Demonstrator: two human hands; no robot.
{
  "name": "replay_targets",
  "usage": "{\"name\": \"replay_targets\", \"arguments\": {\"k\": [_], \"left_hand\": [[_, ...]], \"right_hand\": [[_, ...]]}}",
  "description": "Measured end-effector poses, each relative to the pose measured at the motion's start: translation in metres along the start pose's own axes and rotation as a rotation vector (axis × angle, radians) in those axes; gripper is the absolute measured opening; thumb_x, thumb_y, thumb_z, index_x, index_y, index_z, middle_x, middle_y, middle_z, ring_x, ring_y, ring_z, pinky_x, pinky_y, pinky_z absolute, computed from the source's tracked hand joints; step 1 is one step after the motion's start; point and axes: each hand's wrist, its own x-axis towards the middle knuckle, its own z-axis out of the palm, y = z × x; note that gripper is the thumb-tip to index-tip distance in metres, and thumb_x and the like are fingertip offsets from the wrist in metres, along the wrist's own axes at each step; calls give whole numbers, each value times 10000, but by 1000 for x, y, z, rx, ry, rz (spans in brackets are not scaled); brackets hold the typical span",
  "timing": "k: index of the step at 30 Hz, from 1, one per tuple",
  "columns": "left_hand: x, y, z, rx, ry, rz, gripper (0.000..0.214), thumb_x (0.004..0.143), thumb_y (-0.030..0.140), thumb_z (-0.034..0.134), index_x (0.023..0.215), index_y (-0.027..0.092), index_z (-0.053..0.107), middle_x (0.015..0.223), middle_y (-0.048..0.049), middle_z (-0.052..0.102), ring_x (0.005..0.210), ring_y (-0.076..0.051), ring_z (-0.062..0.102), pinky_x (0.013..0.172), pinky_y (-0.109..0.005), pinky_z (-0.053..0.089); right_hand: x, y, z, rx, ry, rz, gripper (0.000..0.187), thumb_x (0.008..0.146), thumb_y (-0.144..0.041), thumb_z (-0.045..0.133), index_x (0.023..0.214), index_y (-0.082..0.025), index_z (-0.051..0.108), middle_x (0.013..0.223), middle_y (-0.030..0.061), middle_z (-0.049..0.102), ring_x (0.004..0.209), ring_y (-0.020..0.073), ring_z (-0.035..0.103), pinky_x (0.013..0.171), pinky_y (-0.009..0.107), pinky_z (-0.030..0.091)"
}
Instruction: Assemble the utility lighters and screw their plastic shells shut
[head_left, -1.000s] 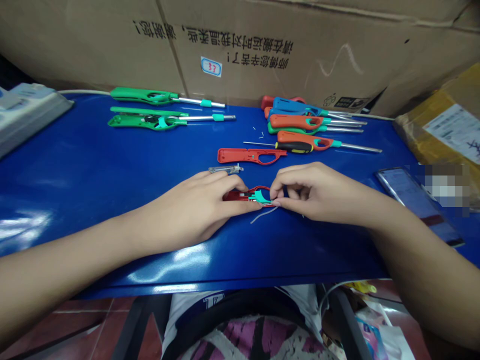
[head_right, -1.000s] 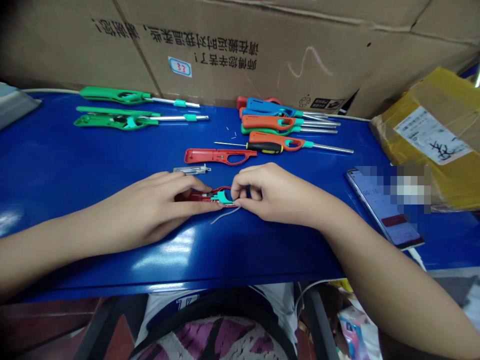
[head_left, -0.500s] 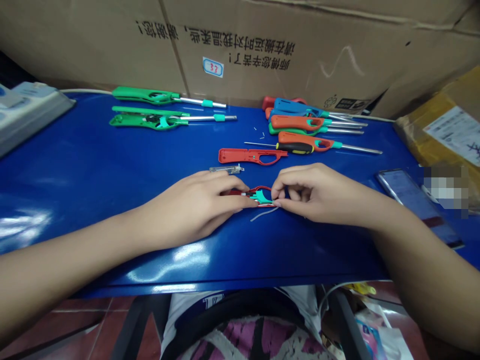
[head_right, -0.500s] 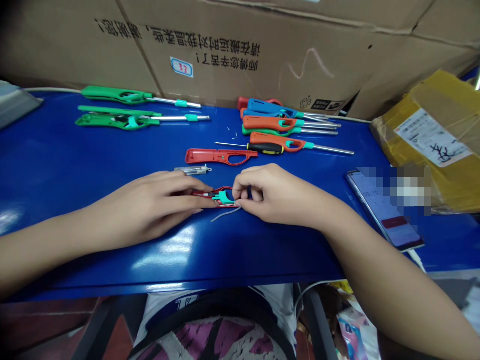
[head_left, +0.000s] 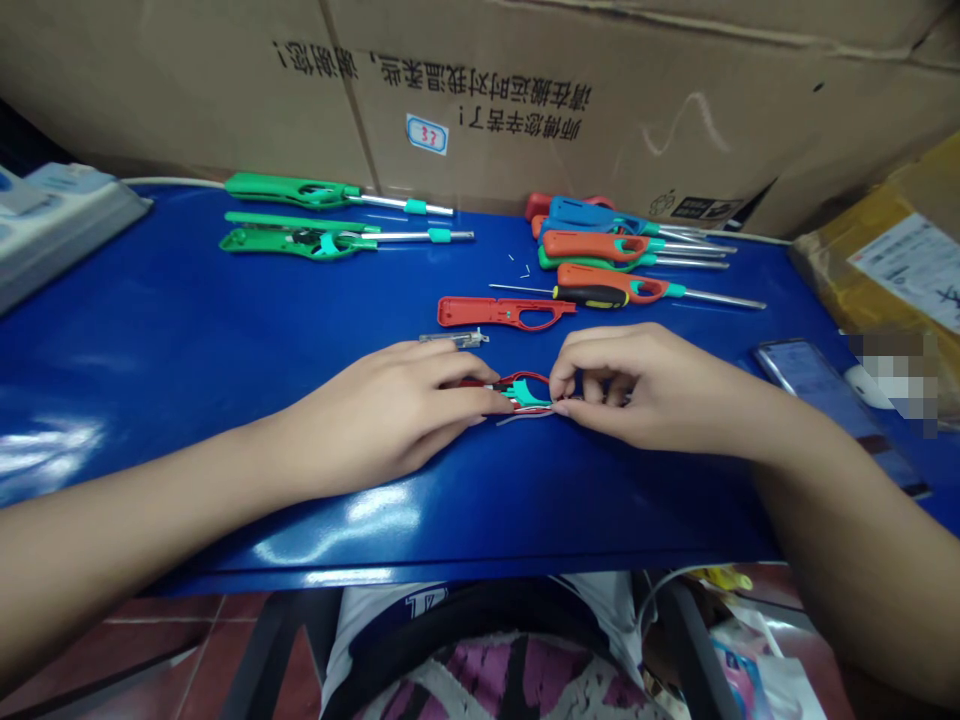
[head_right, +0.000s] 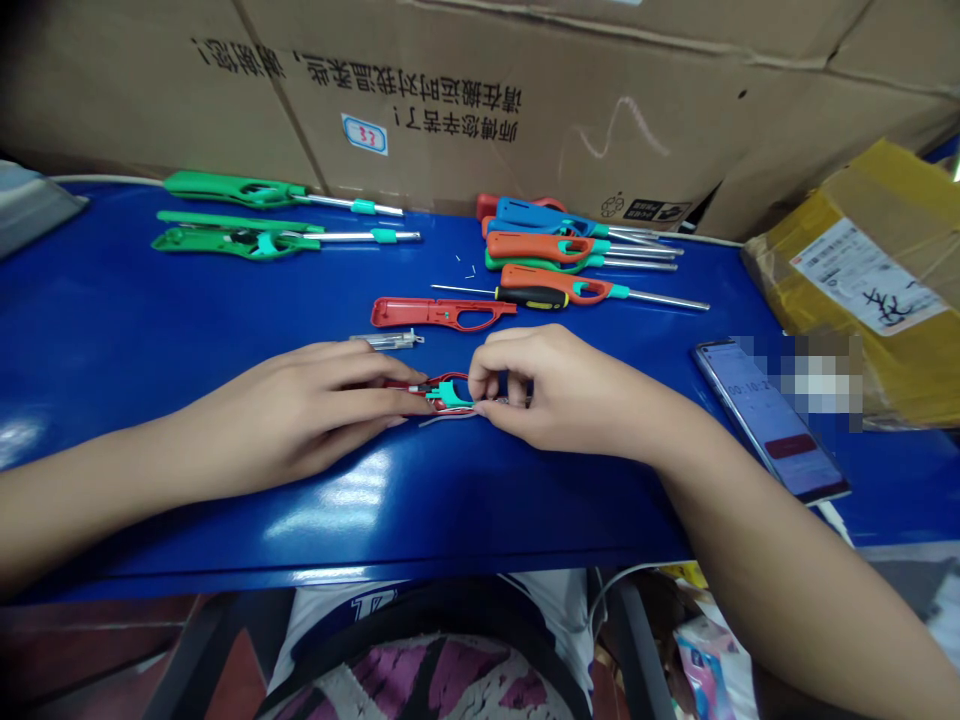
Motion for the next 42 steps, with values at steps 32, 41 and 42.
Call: {"name": "replay_targets", "arguments": {"k": [32,41,42], "left_hand": [[0,1,1,-16,3,-86,272,1055,309,481,1291,265,611,1216,-56,670,1117,-230,620,926,-368,447],[0,-1,-3,-92,56,-112,319,1011,369,584,1298,229,589,1243,-74,683,1123,-223,623,935,-353,439],[1,-3,-5,-87,79,-124,331,1006,392,587,1288,221,598,1237,-79,686,1110,-228,623,930,-358,446]], "right_hand": [[-2,-4,3,-186,-15,-113,176,942,-228,614,992,-180,776,947,70,737,784,161,672,707,284,501],[-2,-2,2,-182,113,-150,149,943,-193,595,996,-199,734,967,64,718,834,171,659,739,302,491],[-2,-1,2,-197,127,-150,145,944,-198,594,1011,-200,722,990,70,710,860,179,656,754,310,491]]}}
